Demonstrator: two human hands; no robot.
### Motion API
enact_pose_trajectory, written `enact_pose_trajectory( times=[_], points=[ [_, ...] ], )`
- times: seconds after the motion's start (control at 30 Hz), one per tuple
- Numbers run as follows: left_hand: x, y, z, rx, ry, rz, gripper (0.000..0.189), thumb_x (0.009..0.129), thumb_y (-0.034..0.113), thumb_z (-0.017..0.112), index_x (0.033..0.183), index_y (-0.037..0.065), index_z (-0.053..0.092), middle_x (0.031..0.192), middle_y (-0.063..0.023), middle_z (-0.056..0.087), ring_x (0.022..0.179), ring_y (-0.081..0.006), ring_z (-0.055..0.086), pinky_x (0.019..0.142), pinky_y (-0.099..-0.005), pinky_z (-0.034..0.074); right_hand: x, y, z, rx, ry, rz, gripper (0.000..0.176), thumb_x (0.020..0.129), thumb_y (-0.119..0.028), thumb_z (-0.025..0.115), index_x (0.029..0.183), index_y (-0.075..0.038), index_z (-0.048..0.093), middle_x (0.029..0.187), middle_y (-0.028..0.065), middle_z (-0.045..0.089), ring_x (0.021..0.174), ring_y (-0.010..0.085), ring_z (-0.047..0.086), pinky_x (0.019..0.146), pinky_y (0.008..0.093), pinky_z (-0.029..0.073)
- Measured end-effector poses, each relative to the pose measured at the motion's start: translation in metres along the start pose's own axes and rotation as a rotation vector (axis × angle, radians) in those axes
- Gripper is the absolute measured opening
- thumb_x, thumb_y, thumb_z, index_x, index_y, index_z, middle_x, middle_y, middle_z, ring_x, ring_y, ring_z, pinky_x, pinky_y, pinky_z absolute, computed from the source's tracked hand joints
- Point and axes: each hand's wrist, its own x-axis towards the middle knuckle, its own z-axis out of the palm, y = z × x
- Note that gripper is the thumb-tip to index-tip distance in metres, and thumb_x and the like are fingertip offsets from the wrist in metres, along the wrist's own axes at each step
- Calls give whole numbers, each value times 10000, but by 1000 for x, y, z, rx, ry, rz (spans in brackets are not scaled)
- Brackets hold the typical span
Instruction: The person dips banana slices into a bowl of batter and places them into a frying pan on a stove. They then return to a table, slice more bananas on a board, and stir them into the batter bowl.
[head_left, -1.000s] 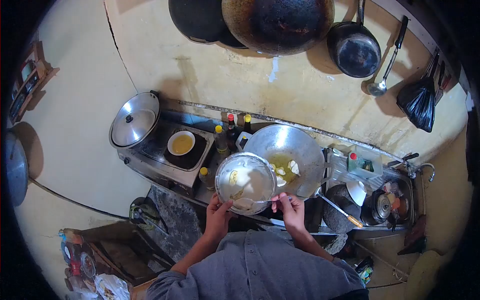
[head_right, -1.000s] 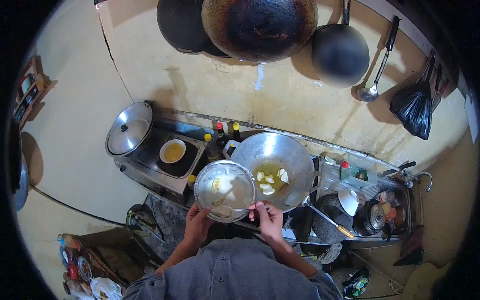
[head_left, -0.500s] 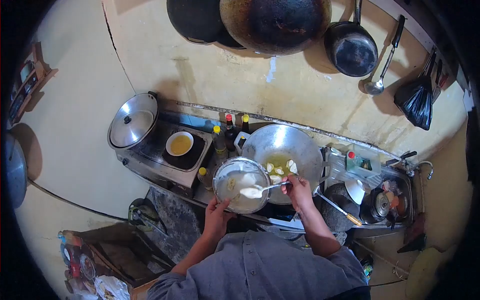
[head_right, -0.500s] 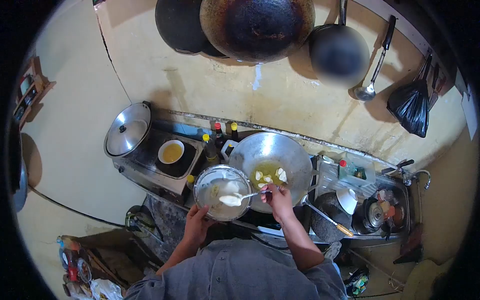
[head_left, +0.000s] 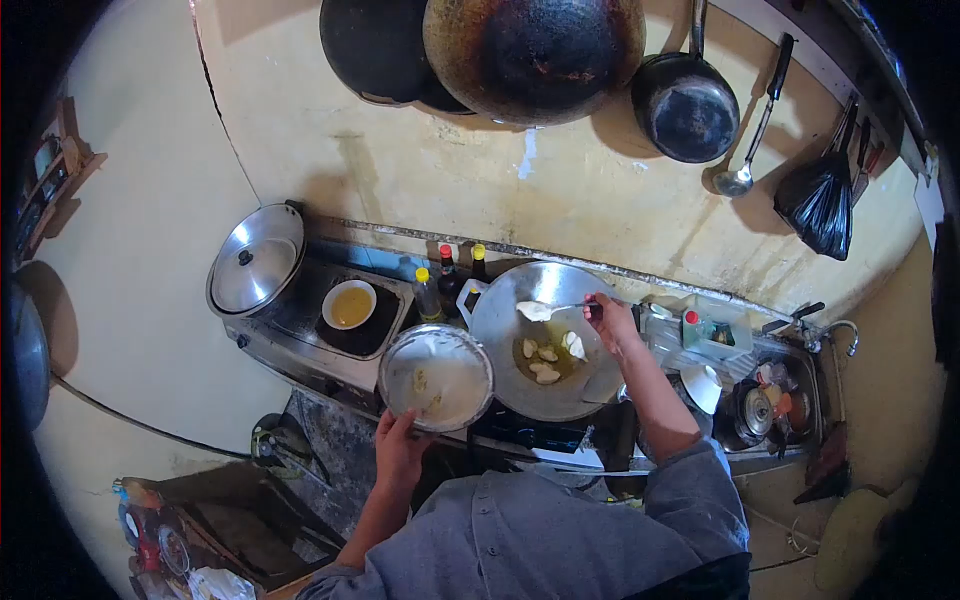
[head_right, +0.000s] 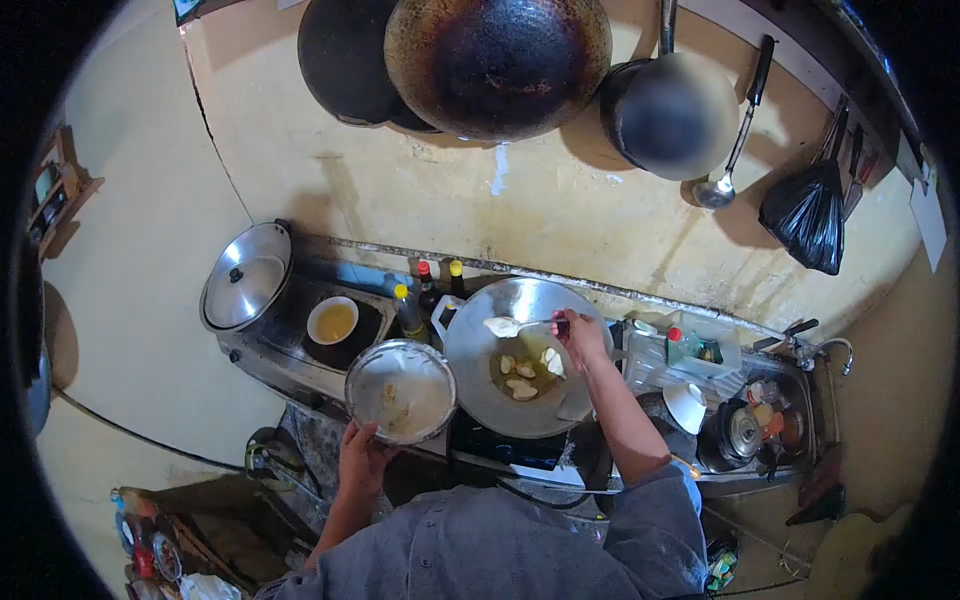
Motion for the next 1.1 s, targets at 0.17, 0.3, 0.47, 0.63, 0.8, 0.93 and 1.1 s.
enact_pose_trajectory(
  times=[0.17, 0.3, 0.47, 0.63, 0.8, 0.93, 1.1],
  points=[
    [-12, 20, -8, -40, 34, 100, 258, 839, 78, 507, 1094, 48, 484, 1052, -106, 555, 970, -238, 555, 781, -441, 495, 68, 32, -26, -223, 109, -70, 208, 891, -125, 454, 867, 51, 563, 729, 113, 584, 599, 171, 569, 573, 256, 491],
    [-16, 30, -21, -22, 113, 123, 275, 835, 84, 507, 1107, 55, 471, 1075, -100, 546, 984, -238, 549, 786, -443, 493, 99, 65, -36, -541, 182, -162, 221, 871, -125, 480, 836, 64, 590, 721, 130, 613, 578, 189, 612, 542, 289, 519],
    [-22, 38, -30, -73, 149, 191, 296, 824, 83, 511, 1116, 55, 463, 1086, -84, 543, 1002, -225, 540, 794, -448, 487, 117, 92, -35, -1058, 105, -361, 199, 862, -112, 502, 800, 31, 625, 681, 107, 640, 580, 166, 627, 548, 290, 516],
    [-25, 39, -39, -66, 200, 204, 301, 820, 81, 516, 1115, 55, 464, 1091, -86, 539, 1001, -226, 538, 810, -466, 475, 100, 88, -18, -1174, -98, -549, 146, 832, -66, 519, 799, 4, 643, 697, 118, 630, 573, 173, 620, 562, 311, 497],
    [-23, 37, -41, -54, 186, 182, 315, 813, 75, 521, 1122, 52, 462, 1091, -91, 538, 1002, -236, 537, 818, -483, 468, 95, 85, -17, -1279, -227, -788, 108, 765, -21, 531, 785, -1, 635, 748, 149, 586, 667, 285, 594, 622, 365, 485],
    [-20, 35, -39, -61, 192, 164, 317, 812, 76, 527, 1121, 52, 463, 1088, -92, 538, 1004, -237, 535, 803, -490, 476, 88, 81, -12, -1294, -243, -916, 112, 737, 7, 545, 797, -2, 639, 754, 154, 577, 696, 313, 577, 619, 372, 477],
    [-17, 33, -41, -46, 174, 150, 299, 816, 83, 533, 1107, 62, 470, 1085, -89, 539, 1013, -229, 529, 814, -500, 470, 80, 75, -10, -1228, -249, -891, 108, 743, 0, 548, 801, -3, 639, 758, 156, 579, 694, 315, 579, 625, 371, 479]
  ],
)
